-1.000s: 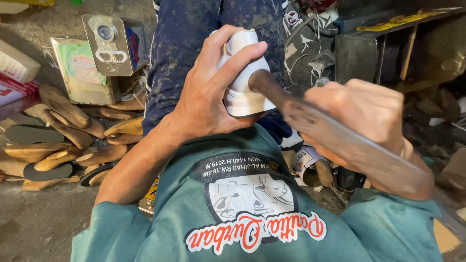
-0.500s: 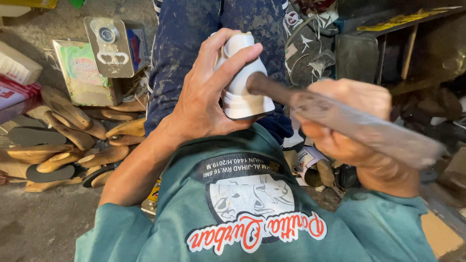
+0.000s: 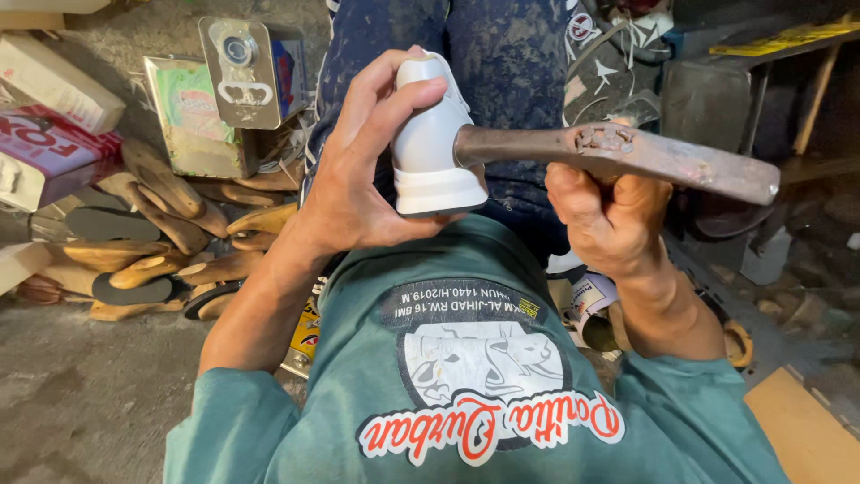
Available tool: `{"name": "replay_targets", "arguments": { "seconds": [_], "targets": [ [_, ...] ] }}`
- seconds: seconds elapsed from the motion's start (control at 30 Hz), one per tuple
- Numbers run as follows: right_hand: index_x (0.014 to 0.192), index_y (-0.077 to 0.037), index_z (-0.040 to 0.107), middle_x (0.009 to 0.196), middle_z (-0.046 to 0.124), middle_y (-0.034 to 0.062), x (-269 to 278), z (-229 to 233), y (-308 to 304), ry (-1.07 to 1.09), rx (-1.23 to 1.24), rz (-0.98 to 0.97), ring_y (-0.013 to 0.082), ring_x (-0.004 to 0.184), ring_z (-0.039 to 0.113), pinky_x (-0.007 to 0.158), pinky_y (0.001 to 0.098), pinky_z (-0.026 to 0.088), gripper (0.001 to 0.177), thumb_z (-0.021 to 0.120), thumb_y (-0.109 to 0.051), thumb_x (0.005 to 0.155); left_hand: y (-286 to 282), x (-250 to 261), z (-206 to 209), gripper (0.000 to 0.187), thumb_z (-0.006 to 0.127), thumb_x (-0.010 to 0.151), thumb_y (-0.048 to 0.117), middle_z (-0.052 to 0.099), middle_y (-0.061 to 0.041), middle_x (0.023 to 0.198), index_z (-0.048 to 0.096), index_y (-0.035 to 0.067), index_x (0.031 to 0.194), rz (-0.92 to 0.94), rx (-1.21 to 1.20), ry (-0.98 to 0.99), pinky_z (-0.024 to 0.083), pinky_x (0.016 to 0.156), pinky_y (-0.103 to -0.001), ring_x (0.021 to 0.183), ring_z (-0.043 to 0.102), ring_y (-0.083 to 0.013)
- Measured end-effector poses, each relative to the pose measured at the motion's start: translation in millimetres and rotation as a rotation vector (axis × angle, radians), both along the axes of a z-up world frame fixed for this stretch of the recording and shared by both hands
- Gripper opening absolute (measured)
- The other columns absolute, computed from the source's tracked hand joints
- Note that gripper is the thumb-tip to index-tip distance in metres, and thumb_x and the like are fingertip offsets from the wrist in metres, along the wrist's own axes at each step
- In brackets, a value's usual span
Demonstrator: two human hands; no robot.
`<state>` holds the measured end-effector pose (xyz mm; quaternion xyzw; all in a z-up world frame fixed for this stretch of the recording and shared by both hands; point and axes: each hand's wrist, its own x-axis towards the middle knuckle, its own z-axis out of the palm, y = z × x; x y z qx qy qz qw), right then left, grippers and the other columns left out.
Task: The person holds a white shoe on their lap and uses a hammer to repeatedly strike the heel and sole areas. They rotate the shoe to access different sides and occasionally inspect the shoe with their hands.
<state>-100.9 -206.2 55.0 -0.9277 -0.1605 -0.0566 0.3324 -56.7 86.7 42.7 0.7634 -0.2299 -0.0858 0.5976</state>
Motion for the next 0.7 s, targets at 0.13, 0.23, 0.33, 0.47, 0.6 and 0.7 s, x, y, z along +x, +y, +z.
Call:
{"name": "replay_targets", "arguments": {
  "seconds": [0.13, 0.23, 0.33, 0.47, 0.6, 0.7],
  "targets": [
    [0.13, 0.015, 0.054, 0.092, 0.064, 0.0237, -10, -26, 4, -0.198, -0.037, -0.045, 0.0399, 0.078, 0.059, 0.078, 0.0526, 0.051, 0.04, 0.073, -0.004, 0.101, 11, -2, -3, 0.086, 0.092, 0.09, 0.029, 0.034, -0.027, 0.158, 0.037, 0.01, 0.153, -0.004, -0.01, -0.014, 0.035, 0.132, -0.053, 0.156, 0.038, -0.0431],
    [0.123, 0.012, 0.058, 0.11, 0.067, 0.028, 3, -11, 8, 0.018, 0.054, -0.001, 0.0444, 0.093, 0.063, 0.091, 0.055, 0.05, 0.027, 0.065, -0.007, 0.104, 12, -3, -3, 0.086, 0.091, 0.089, 0.032, 0.034, -0.028, 0.157, 0.037, 0.011, 0.154, -0.004, -0.036, -0.036, 0.035, 0.133, -0.056, 0.156, 0.039, -0.0452],
    [0.103, 0.018, 0.065, 0.099, 0.064, 0.0294, 9, 12, 4, 0.072, 0.085, 0.124, 0.0334, 0.072, 0.056, 0.063, 0.0437, 0.044, 0.035, 0.057, -0.016, 0.108, 2, -3, 3, 0.086, 0.093, 0.089, 0.031, 0.035, -0.029, 0.157, 0.038, 0.012, 0.152, -0.003, -0.023, -0.013, 0.038, 0.131, -0.051, 0.155, 0.041, -0.0436],
    [0.097, 0.012, 0.062, 0.096, 0.058, 0.0256, 6, 65, -3, 0.075, 0.079, -0.007, 0.0293, 0.069, 0.06, 0.062, 0.0417, 0.047, 0.034, 0.056, -0.019, 0.109, -18, -3, 9, 0.088, 0.095, 0.087, 0.025, 0.037, -0.026, 0.157, 0.04, 0.013, 0.155, -0.026, 0.098, -0.08, 0.052, 0.118, -0.047, 0.151, 0.048, -0.0437],
    [0.1, 0.009, 0.061, 0.092, 0.063, 0.018, 13, 108, 0, 0.068, -0.175, 0.104, 0.0363, 0.073, 0.061, 0.069, 0.0478, 0.048, 0.041, 0.052, -0.031, 0.107, -34, -4, 11, 0.088, 0.094, 0.092, 0.031, 0.043, -0.024, 0.154, 0.036, 0.009, 0.155, 0.02, 0.155, -0.146, 0.054, 0.119, -0.049, 0.145, 0.055, -0.0433],
    [0.099, 0.009, 0.059, 0.083, 0.061, 0.0154, 18, 119, 5, 0.093, -0.16, 0.155, 0.0334, 0.062, 0.053, 0.063, 0.0453, 0.046, 0.039, 0.055, -0.029, 0.104, -37, -3, 9, 0.094, 0.095, 0.09, 0.033, 0.043, -0.023, 0.156, 0.033, 0.012, 0.158, 0.021, 0.179, -0.142, 0.054, 0.118, -0.047, 0.144, 0.056, -0.0416]
  ]
}}
